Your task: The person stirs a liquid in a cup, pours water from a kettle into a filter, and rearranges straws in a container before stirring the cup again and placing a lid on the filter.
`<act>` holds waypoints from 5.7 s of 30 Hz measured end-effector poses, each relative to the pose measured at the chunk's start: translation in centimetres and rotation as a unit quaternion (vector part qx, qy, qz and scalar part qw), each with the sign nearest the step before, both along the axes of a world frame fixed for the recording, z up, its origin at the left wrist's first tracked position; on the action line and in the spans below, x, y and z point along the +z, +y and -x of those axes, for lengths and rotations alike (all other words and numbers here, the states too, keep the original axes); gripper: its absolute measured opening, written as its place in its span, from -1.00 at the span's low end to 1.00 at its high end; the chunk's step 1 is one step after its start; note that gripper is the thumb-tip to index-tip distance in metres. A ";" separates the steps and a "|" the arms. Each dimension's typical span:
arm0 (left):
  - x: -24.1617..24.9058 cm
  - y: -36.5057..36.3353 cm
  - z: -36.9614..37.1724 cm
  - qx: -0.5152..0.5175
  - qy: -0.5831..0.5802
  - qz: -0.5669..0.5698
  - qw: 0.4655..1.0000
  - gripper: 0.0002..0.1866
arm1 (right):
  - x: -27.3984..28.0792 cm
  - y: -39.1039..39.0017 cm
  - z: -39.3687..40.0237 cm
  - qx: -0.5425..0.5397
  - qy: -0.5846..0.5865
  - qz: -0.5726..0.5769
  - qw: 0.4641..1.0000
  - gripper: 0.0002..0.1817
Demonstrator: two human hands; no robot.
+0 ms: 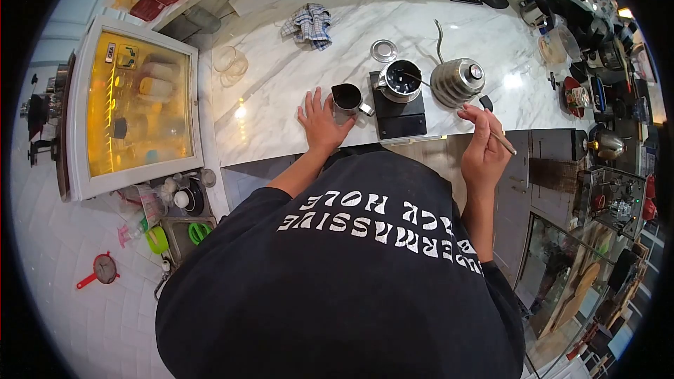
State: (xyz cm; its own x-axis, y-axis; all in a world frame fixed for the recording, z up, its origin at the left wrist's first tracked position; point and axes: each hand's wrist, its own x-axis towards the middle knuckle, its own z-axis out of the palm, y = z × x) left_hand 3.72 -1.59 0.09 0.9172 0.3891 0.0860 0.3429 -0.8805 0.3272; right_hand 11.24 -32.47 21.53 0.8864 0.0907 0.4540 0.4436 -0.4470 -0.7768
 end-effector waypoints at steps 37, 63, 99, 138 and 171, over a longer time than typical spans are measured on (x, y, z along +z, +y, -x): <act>0.1 5.5 3.5 -0.043 -0.066 0.055 0.995 -0.19 | 0.3 4.7 3.3 0.002 0.170 -0.124 0.978 -0.56; 0.6 7.1 3.7 -0.074 -0.071 0.032 0.994 -0.20 | 1.0 11.9 -0.8 0.182 -0.013 0.188 0.965 -0.89; 0.9 6.9 3.8 -0.066 -0.087 0.027 0.994 -0.25 | 1.1 20.2 -13.5 0.271 0.205 0.209 0.917 -0.60; -0.9 -3.1 4.1 0.166 -0.010 -0.066 0.984 -0.32 | -18.7 17.4 -24.6 0.286 0.165 0.468 0.820 0.06; -1.1 -3.0 4.2 0.176 -0.032 -0.040 0.983 -0.30 | -18.3 16.2 -25.9 0.241 0.225 0.418 0.847 -0.04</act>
